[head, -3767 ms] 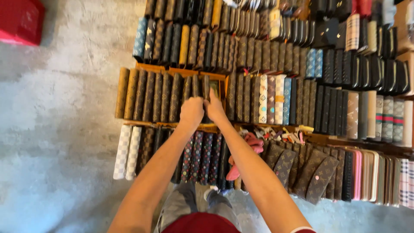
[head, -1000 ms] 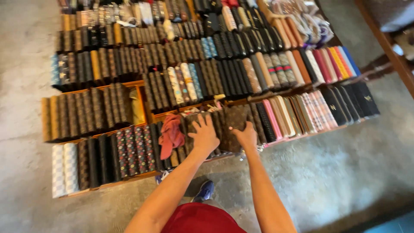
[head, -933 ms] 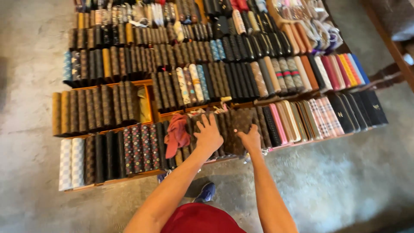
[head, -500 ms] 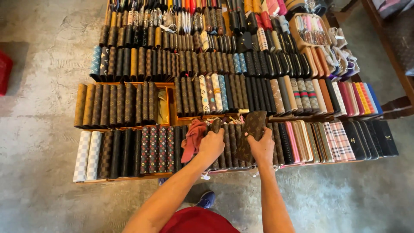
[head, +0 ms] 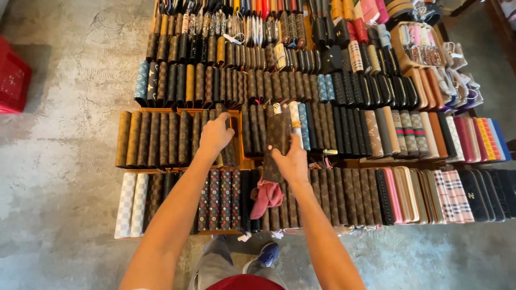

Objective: Cleaning and organizing various wallets on a display table.

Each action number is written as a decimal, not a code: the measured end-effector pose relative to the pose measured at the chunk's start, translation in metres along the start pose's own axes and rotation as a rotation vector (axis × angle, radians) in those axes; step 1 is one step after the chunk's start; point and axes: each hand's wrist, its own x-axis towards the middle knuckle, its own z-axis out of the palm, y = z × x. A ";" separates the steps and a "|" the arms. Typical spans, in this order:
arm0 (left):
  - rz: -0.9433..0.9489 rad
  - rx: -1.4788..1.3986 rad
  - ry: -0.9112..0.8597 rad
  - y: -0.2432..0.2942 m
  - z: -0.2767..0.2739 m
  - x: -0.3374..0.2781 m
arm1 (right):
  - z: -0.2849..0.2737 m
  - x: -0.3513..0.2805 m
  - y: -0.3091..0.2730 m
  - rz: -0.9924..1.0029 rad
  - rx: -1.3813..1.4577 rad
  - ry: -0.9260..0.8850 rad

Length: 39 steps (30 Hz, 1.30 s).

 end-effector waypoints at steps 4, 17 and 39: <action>-0.030 0.038 -0.056 -0.042 0.030 0.040 | 0.038 0.020 -0.011 0.038 -0.073 -0.054; 0.095 0.414 -0.086 -0.086 0.082 0.095 | 0.096 0.055 -0.024 0.053 -0.094 -0.154; 0.030 0.534 -0.123 -0.081 0.079 0.085 | 0.165 0.096 -0.014 -0.008 -0.216 -0.377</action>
